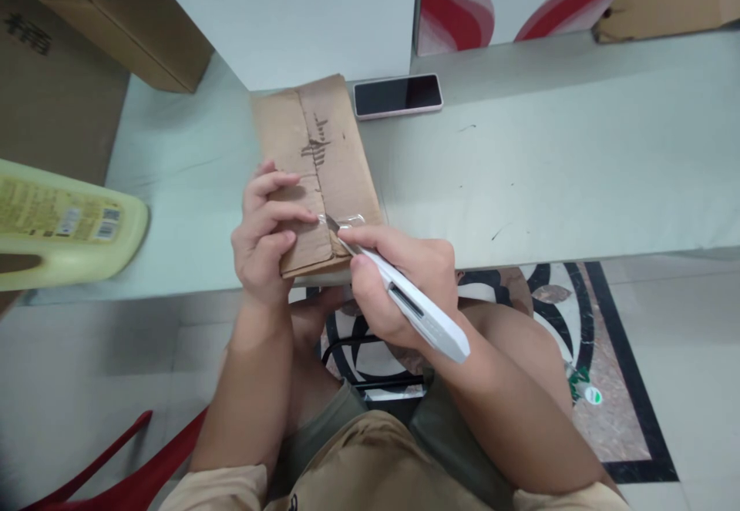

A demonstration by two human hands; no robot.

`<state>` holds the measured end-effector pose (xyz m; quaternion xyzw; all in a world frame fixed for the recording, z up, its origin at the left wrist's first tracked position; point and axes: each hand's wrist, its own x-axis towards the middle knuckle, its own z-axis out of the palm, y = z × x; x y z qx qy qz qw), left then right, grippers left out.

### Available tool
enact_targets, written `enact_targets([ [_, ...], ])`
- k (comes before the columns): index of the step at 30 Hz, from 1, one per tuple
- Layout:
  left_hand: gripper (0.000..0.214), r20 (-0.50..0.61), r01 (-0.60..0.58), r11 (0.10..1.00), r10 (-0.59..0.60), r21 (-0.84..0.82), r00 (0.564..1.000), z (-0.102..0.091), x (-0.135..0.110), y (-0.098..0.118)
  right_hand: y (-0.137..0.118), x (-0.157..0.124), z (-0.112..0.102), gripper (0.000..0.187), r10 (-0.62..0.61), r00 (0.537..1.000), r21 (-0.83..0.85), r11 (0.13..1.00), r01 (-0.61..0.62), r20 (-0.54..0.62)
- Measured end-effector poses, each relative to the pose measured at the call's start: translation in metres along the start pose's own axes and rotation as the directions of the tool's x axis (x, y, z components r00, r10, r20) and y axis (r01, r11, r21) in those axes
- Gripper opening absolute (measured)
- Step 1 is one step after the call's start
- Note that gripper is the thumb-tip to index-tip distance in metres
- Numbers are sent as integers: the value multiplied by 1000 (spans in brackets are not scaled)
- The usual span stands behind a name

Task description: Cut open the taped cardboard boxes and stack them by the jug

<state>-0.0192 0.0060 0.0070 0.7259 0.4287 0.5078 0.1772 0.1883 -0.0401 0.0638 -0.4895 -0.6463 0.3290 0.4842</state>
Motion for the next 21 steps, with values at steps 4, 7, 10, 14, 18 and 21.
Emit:
enact_targets([
  [4,44,-4,14,1000,-14,26,1000,-1,0,0,0,1,0,20,9,1000,23,1000,-9,-2],
  [7,44,1,9,999,-9,33,1000,-2,0,1,-2,5,-3,19,27,996,-11,1000,-27,79],
  [10,46,8,23,999,-23,41,1000,-2,0,3,-5,7,-5,20,56,992,-26,998,-54,115],
  [14,47,-7,46,998,-46,32,999,-1,0,6,-3,4,-5,20,60,993,41,997,-64,100],
  [18,39,-20,16,1000,-16,-12,1000,1,0,6,0,-3,-5,20,36,999,140,989,-37,13],
  [21,32,-55,-9,999,7,-46,998,2,1,4,3,-8,-10,21,11,999,191,982,-3,-40],
])
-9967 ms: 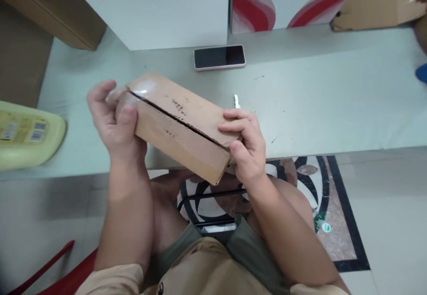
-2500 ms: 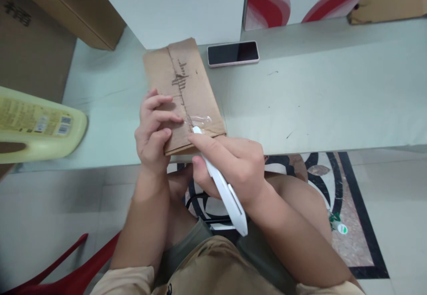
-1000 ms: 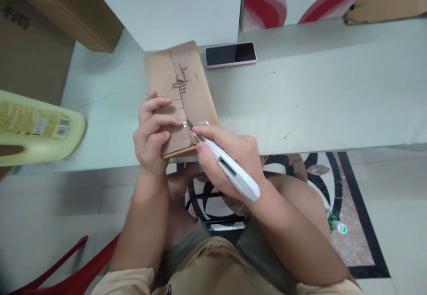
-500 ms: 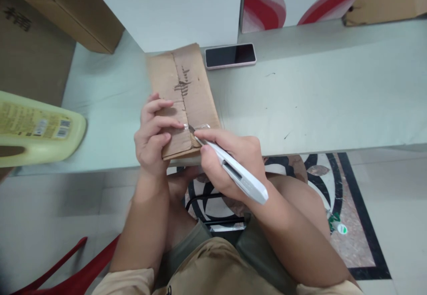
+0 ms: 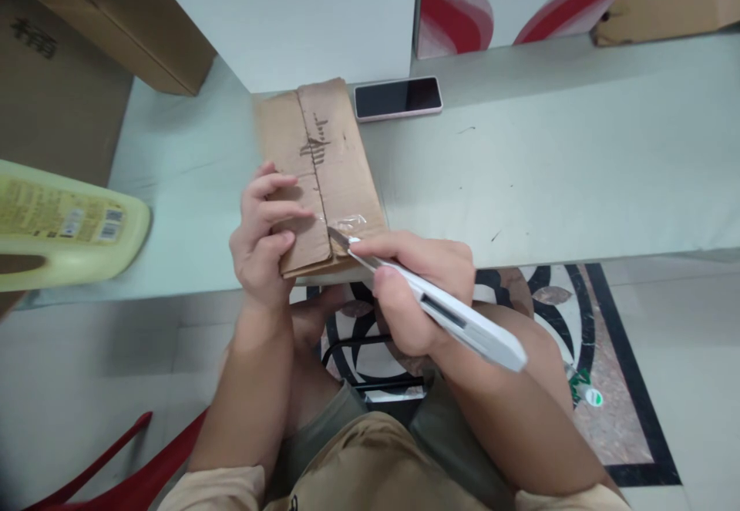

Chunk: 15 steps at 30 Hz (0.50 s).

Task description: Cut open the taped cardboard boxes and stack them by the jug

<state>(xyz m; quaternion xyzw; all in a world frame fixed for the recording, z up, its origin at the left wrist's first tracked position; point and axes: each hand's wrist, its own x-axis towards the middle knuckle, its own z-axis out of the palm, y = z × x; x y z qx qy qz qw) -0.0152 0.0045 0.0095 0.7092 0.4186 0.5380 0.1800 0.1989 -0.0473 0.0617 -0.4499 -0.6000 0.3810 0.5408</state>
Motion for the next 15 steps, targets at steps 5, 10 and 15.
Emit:
enact_targets([
  [5,34,-66,-62,997,59,-40,996,2,3,-2,12,2,-3,26,-50,977,38,998,59,-209],
  [10,34,-44,-89,994,86,-63,995,2,5,-3,44,22,-4,31,-154,954,-376,925,49,-257],
  [15,35,-45,-99,993,97,-65,994,1,4,-6,76,33,-18,59,93,993,-674,730,-114,-67],
])
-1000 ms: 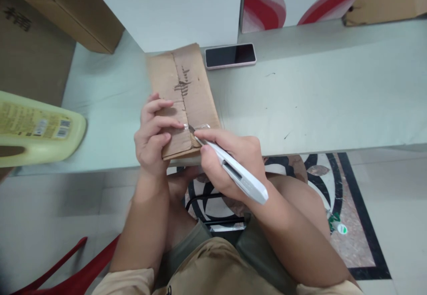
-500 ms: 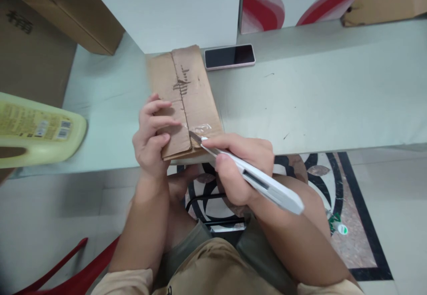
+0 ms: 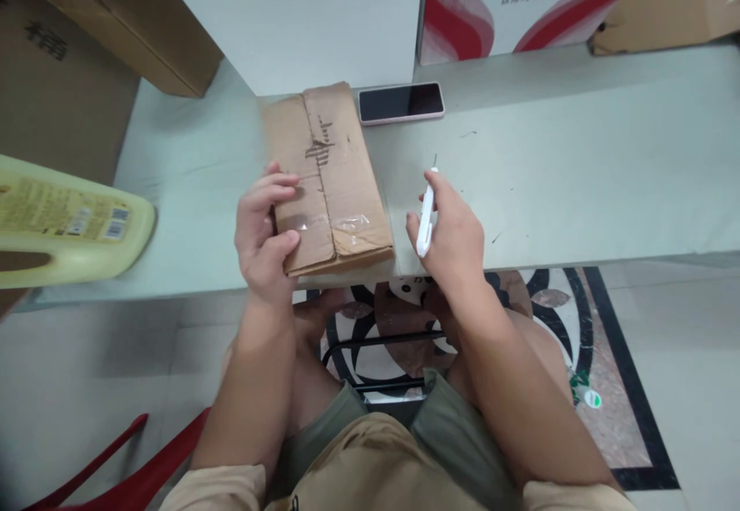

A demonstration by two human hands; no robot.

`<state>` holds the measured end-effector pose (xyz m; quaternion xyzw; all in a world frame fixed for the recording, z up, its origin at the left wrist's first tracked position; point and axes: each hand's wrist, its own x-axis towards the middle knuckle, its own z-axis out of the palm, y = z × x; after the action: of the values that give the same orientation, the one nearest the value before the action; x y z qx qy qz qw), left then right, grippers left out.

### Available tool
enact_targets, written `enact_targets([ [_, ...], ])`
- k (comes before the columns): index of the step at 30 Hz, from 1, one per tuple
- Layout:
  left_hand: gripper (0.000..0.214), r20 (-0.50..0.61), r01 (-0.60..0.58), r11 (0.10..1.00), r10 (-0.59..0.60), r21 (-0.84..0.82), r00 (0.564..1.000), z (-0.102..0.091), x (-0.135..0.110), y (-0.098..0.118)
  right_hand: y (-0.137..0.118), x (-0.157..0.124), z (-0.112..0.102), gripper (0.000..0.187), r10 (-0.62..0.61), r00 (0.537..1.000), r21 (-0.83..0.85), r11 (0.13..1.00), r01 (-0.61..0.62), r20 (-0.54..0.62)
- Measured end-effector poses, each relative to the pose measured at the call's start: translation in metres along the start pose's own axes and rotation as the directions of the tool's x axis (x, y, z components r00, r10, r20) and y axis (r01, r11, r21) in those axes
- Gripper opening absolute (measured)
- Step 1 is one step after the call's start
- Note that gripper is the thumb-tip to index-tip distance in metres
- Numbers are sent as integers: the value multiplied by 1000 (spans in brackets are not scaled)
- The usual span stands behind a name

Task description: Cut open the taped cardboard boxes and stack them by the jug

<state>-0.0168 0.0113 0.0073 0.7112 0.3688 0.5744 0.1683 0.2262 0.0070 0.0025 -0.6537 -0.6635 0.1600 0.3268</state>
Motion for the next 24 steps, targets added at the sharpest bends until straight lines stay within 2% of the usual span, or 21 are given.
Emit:
enact_targets([
  [4,41,1,-23,999,23,26,1000,-2,-1,2,10,4,4,75,107,982,-186,980,-77,157],
  [6,56,37,-64,997,63,46,997,-2,0,6,12,4,5,78,118,973,-245,967,-68,198],
  [9,85,139,-115,988,100,106,985,-3,0,12,14,4,7,79,134,960,-290,955,-60,245],
  [12,83,156,-69,977,38,200,987,-4,-2,13,15,4,7,78,132,961,-311,949,-52,241],
  [18,70,51,22,993,-28,113,998,-5,-7,2,18,4,7,76,143,971,-361,930,-66,193],
  [21,60,-64,56,994,-50,95,997,-5,-9,-2,24,4,8,77,152,979,-365,926,-92,139],
  [24,56,-198,138,986,-117,97,973,-6,-9,-4,29,5,7,76,162,982,-357,927,-117,97],
])
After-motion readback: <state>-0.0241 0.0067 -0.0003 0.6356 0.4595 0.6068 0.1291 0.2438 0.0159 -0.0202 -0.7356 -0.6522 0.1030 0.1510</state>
